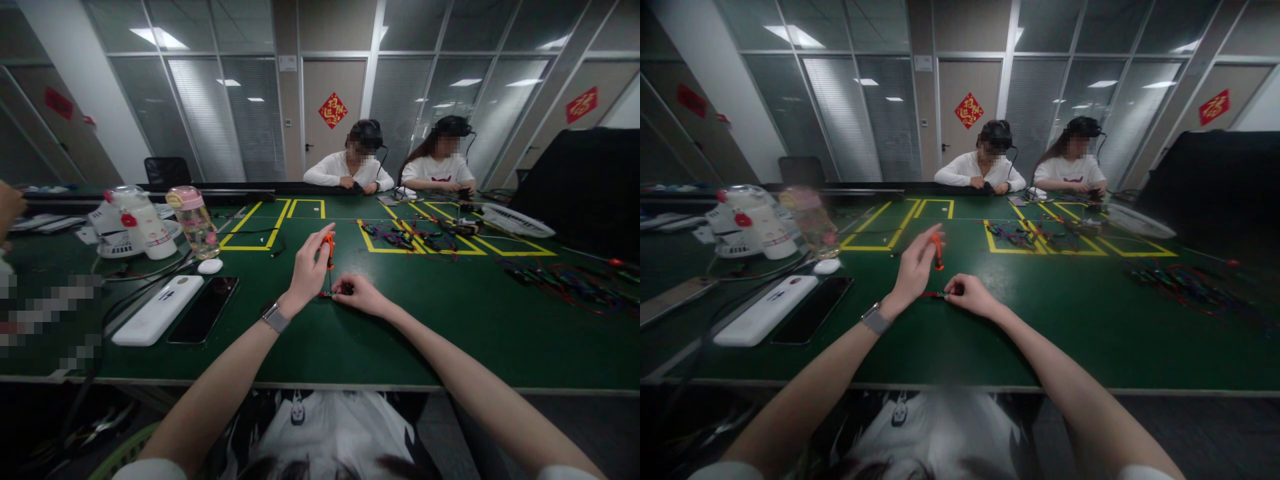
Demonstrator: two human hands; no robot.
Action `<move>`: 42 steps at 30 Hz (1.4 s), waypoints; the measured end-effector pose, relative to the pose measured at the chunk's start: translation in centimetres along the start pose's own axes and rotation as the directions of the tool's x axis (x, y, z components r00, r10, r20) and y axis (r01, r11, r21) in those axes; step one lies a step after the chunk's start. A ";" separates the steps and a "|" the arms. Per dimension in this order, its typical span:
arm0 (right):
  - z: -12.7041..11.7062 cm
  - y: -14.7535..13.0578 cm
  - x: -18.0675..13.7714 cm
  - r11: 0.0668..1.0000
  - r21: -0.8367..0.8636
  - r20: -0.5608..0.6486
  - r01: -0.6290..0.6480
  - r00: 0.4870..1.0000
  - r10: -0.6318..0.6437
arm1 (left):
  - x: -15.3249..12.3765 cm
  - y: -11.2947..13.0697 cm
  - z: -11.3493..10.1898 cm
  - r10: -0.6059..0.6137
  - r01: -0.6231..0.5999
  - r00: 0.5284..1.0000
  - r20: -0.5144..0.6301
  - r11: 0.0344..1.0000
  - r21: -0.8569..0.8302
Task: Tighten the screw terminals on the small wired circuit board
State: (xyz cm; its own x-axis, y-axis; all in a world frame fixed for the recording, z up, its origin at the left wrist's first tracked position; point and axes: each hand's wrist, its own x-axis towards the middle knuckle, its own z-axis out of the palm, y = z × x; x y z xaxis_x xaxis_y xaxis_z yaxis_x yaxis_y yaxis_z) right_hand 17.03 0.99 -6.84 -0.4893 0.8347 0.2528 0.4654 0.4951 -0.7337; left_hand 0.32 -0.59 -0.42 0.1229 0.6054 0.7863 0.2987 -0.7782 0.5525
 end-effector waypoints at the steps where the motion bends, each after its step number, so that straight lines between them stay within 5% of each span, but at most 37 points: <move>1: 0.0 0.0 0.0 1.000 0.000 0.001 0.004 1.000 -0.004 | 0.0 0.0 0.0 -0.002 0.003 1.000 0.007 1.000 -0.023; 8: 0.1 0.1 0.0 1.000 0.006 -0.002 0.003 1.000 -0.003 | 0.1 0.4 0.0 0.075 -0.060 0.992 -0.099 0.988 0.145; 15: 0.0 0.2 0.0 1.000 -0.012 0.005 0.000 1.000 0.000 | 0.0 0.0 0.0 0.028 -0.028 1.000 0.014 1.000 0.004; 24: 0.1 0.3 0.0 1.000 0.012 -0.005 -0.008 1.000 0.008 | 0.2 0.4 0.0 0.070 -0.054 0.992 -0.104 0.988 0.143; 31: 0.0 0.2 0.0 1.000 0.001 -0.003 -0.002 1.000 0.002 | 0.1 0.1 -0.1 0.045 -0.044 0.999 -0.011 0.998 0.043; 42: 0.0 0.0 0.0 1.000 -0.017 -0.001 -0.013 1.000 0.013 | 0.1 0.3 -0.2 0.077 -0.065 0.993 -0.085 0.988 0.138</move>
State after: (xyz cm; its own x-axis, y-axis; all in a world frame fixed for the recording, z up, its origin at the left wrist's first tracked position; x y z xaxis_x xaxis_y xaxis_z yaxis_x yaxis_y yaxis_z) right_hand 17.03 0.96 -6.85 -0.4825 0.8413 0.2437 0.4840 0.4880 -0.7264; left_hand 0.25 -0.83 -0.16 0.0646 0.5272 0.8473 0.4179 -0.7853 0.4568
